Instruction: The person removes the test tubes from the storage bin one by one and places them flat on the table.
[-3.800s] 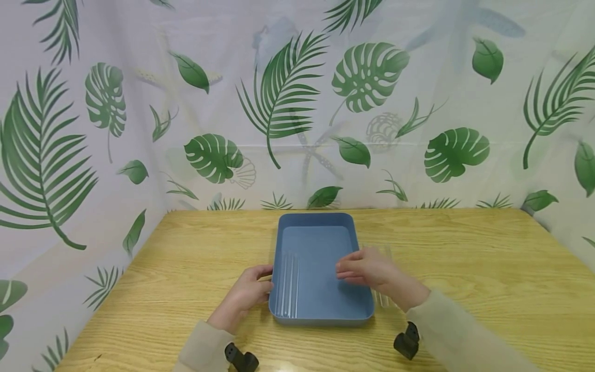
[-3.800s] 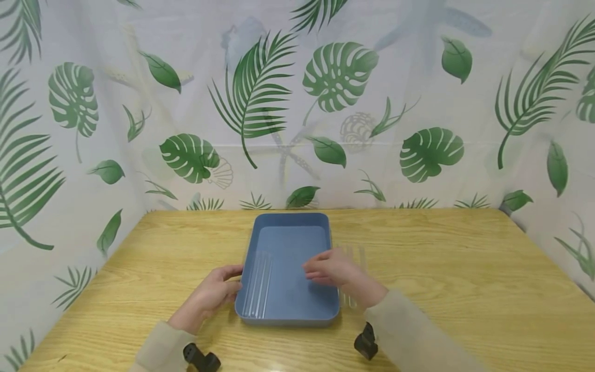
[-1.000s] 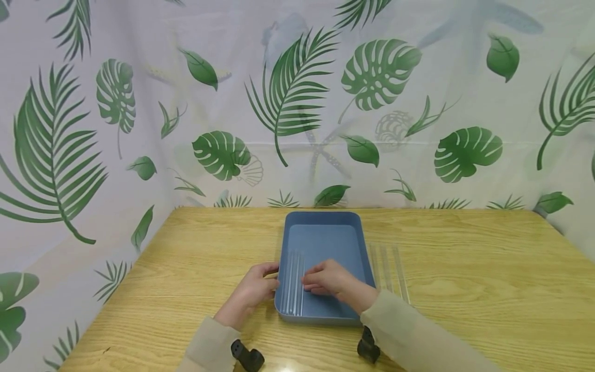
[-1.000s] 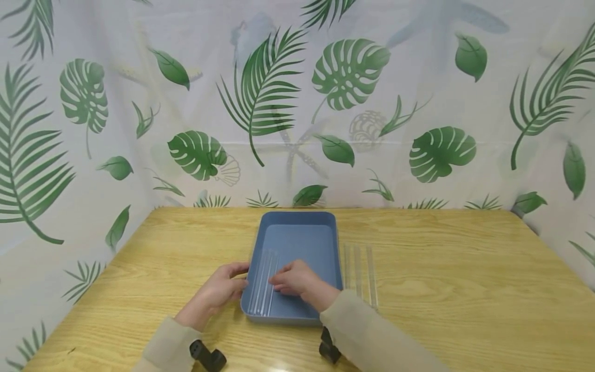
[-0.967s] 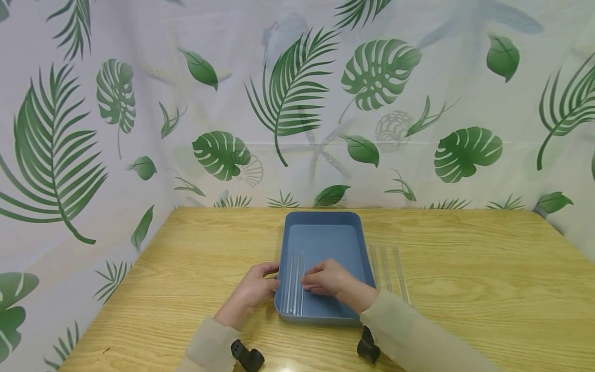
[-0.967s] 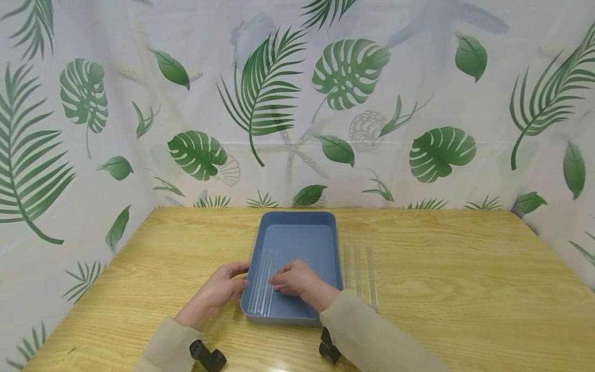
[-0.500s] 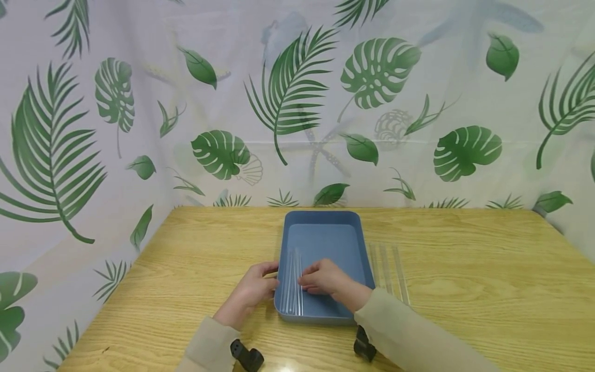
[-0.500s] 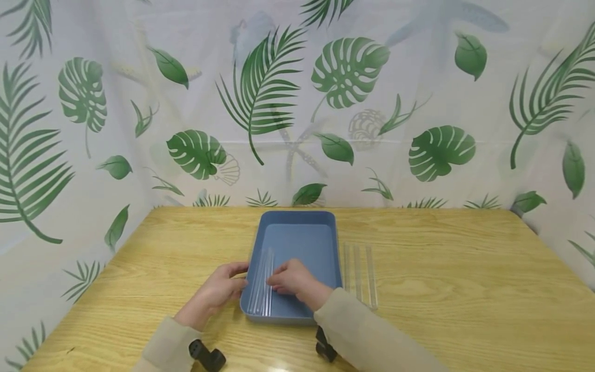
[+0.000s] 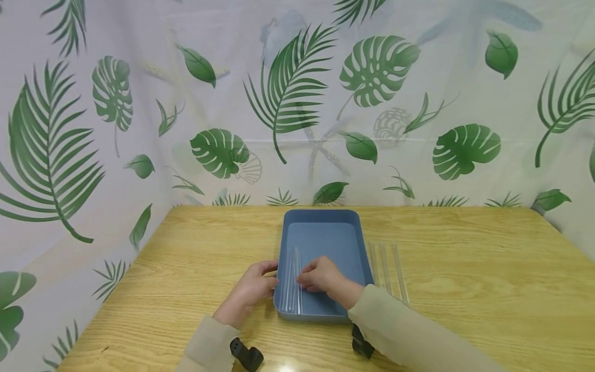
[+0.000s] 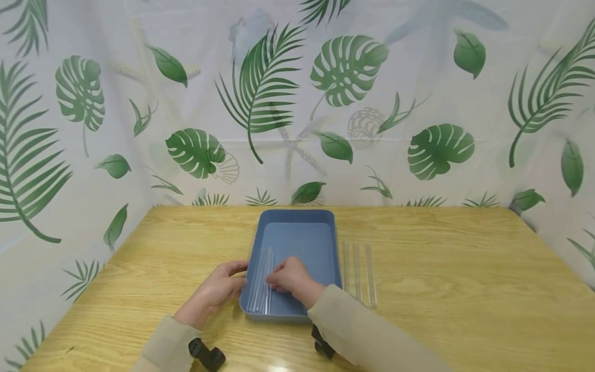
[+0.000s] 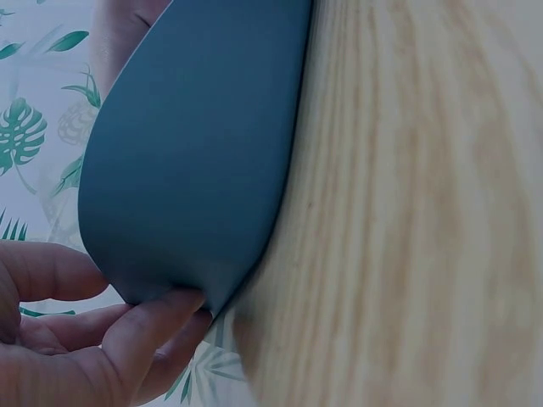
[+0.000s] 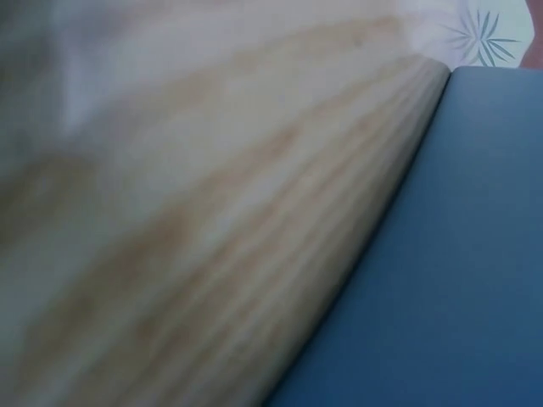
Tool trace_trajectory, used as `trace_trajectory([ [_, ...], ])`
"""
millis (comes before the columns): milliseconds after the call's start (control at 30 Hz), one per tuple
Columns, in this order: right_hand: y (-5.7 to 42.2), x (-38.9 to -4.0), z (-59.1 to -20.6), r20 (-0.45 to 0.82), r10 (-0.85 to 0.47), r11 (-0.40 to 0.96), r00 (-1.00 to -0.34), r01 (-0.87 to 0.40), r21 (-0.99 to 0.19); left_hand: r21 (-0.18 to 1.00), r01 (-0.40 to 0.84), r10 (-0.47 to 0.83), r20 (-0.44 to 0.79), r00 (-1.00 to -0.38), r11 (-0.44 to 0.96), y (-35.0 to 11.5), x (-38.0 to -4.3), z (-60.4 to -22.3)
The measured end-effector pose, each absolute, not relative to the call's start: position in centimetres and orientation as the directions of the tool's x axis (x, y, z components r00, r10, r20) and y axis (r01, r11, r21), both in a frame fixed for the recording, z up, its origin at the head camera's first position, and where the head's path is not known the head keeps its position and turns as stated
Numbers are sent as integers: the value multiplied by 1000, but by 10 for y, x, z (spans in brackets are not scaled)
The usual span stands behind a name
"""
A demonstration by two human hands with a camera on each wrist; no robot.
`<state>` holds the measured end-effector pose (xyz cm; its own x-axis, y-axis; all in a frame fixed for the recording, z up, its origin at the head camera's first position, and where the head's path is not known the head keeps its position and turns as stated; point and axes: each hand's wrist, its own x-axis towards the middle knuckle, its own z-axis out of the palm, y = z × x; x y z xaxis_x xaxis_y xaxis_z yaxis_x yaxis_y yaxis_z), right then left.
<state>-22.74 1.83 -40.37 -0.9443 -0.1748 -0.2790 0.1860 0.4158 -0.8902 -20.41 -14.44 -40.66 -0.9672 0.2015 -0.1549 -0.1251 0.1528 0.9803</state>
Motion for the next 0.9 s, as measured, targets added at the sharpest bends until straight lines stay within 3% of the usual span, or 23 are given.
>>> trace_trajectory([
  [433,17,-229,-405,-276,-149,450,-950,183,-874,974,-134,188,-169,-968,185,-144,-205,-406],
  [900,17,-230,-405,-296,-147,384,-944,221,-896,980,-120,193,-151,-970,160,-144,-204,-405],
])
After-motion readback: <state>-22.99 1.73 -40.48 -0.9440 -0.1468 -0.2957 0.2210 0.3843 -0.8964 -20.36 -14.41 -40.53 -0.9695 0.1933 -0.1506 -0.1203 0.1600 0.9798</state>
